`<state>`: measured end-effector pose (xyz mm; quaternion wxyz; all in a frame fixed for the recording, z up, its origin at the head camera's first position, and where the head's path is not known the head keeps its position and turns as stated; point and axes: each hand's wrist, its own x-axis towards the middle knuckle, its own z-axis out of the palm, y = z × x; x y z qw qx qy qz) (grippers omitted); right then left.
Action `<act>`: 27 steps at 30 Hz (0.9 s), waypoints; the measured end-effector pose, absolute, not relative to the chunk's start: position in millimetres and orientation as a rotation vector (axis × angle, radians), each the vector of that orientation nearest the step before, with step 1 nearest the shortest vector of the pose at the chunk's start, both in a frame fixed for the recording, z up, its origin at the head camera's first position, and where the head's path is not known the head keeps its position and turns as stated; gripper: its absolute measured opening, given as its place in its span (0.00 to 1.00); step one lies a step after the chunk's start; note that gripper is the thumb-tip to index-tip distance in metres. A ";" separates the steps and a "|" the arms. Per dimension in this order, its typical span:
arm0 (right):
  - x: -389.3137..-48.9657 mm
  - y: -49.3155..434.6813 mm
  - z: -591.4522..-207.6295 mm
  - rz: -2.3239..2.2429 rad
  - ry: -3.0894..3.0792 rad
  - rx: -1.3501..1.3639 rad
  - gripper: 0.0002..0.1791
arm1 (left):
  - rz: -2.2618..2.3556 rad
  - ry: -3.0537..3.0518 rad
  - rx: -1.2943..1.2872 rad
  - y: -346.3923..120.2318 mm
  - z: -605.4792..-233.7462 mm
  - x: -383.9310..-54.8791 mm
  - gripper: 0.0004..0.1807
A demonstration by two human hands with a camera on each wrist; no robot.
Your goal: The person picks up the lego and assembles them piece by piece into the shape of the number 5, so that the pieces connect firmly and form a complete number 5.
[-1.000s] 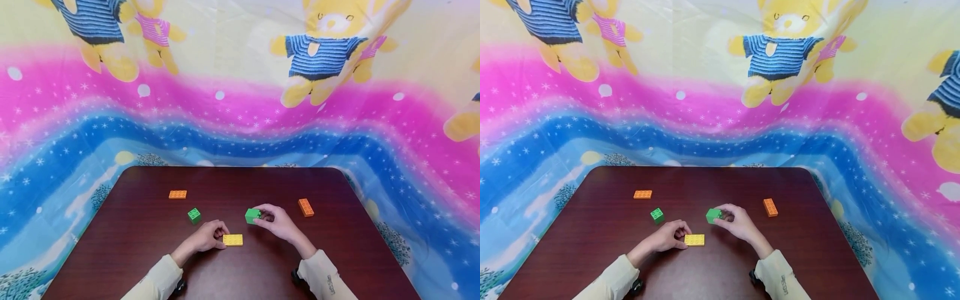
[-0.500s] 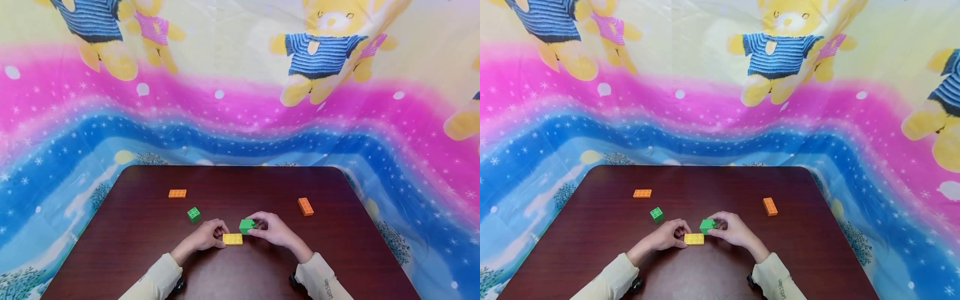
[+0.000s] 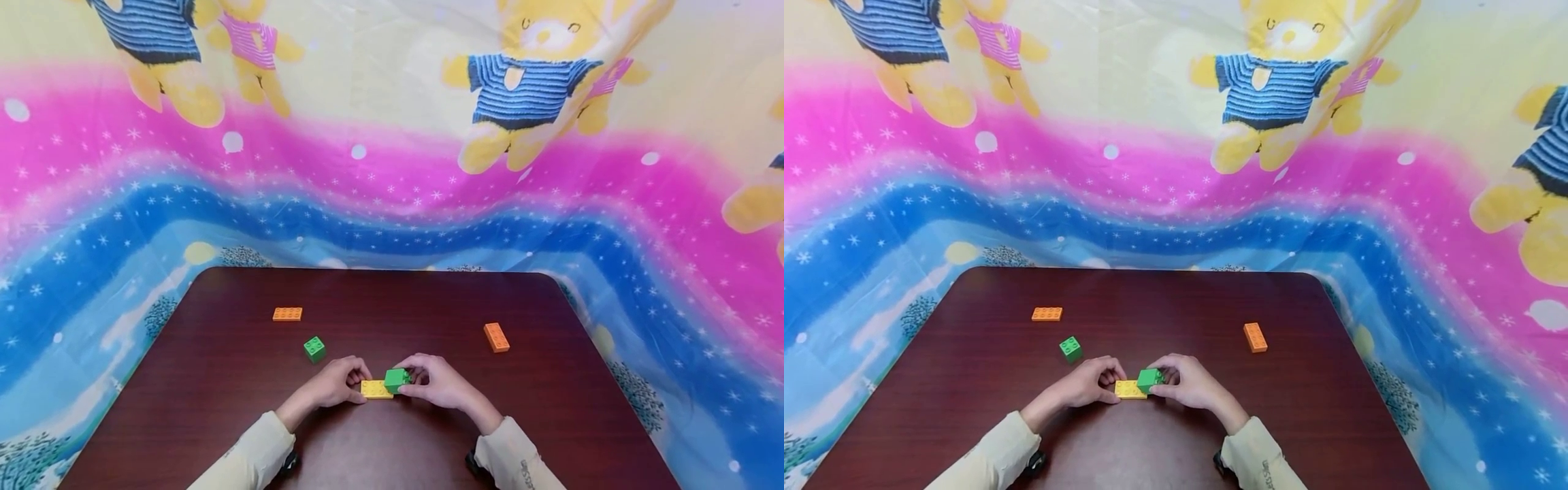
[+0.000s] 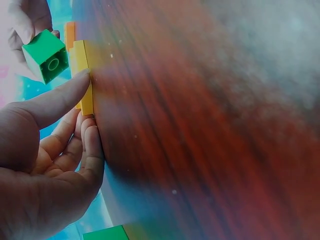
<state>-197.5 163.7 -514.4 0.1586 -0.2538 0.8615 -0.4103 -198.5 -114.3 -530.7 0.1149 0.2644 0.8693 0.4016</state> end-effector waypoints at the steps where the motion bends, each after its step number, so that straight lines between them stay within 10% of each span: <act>1: -197.6 163.0 -514.7 -1.168 2.463 -0.730 0.18 | 1.174 2.548 0.775 -114.5 -530.7 -198.6 0.17; 27: -197.8 149.4 -512.6 -1.021 2.578 -0.810 0.21 | 1.175 2.547 0.775 -113.4 -532.1 -200.8 0.17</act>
